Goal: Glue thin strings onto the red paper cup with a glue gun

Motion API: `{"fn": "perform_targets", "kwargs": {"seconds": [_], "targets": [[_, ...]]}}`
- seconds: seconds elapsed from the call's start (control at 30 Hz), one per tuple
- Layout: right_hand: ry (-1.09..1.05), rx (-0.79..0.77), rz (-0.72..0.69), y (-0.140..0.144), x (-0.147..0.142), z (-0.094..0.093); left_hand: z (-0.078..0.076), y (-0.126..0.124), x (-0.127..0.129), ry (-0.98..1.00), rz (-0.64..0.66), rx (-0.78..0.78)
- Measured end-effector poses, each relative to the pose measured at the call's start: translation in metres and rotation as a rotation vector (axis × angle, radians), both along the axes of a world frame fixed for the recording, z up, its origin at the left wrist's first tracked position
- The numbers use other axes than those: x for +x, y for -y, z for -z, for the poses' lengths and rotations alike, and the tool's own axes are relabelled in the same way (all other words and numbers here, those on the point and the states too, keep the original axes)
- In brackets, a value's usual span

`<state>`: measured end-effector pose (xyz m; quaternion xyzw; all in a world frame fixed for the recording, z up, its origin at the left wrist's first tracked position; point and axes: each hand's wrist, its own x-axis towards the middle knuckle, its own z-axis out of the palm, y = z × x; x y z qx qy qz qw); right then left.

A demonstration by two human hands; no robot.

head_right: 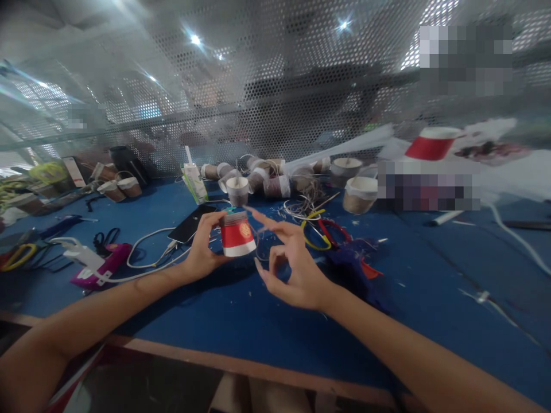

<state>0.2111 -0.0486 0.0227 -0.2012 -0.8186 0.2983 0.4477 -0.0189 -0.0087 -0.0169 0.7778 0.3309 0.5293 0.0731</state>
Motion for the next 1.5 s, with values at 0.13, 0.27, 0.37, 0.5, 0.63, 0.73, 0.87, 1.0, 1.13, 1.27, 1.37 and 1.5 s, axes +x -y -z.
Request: {"fn": "perform_targets", "kwargs": {"seconds": [0.13,0.27,0.37,0.5,0.63,0.73,0.87,1.0,1.13,1.27,1.37,1.5], "targets": [[0.103,0.019,-0.087,0.0,0.005,0.002,-0.003,0.003,0.003,-0.083,-0.107,0.101],[0.194,-0.019,-0.055,-0.003,0.006,0.003,-0.005,0.005,0.003,-0.075,-0.06,0.164],[0.132,-0.129,-0.06,-0.002,0.004,0.0,-0.007,0.006,0.002,-0.083,-0.009,0.169],[-0.024,-0.337,-0.055,-0.001,0.001,-0.006,-0.009,0.005,-0.001,-0.076,0.031,0.159],[-0.187,-0.376,0.142,-0.004,0.001,-0.006,-0.009,0.004,-0.001,-0.035,0.029,0.164],[-0.209,-0.261,0.206,-0.005,0.003,-0.002,-0.008,0.005,0.0,-0.059,0.011,0.121],[0.068,0.069,0.047,-0.001,0.005,0.002,-0.007,0.006,0.002,-0.132,-0.026,0.089],[0.383,0.214,0.027,0.003,0.003,0.001,-0.006,0.009,0.005,-0.161,-0.055,0.108],[0.445,0.146,0.084,0.003,-0.001,0.0,-0.006,0.011,0.006,-0.206,-0.049,0.082],[0.433,0.116,0.115,0.002,-0.004,0.0,-0.006,0.012,0.006,-0.223,-0.046,0.101],[0.421,0.122,0.161,0.001,-0.002,0.002,-0.006,0.011,0.006,-0.217,-0.037,0.13],[0.366,0.154,0.162,-0.004,0.002,0.006,-0.008,0.011,0.006,-0.21,-0.047,0.151]]}}
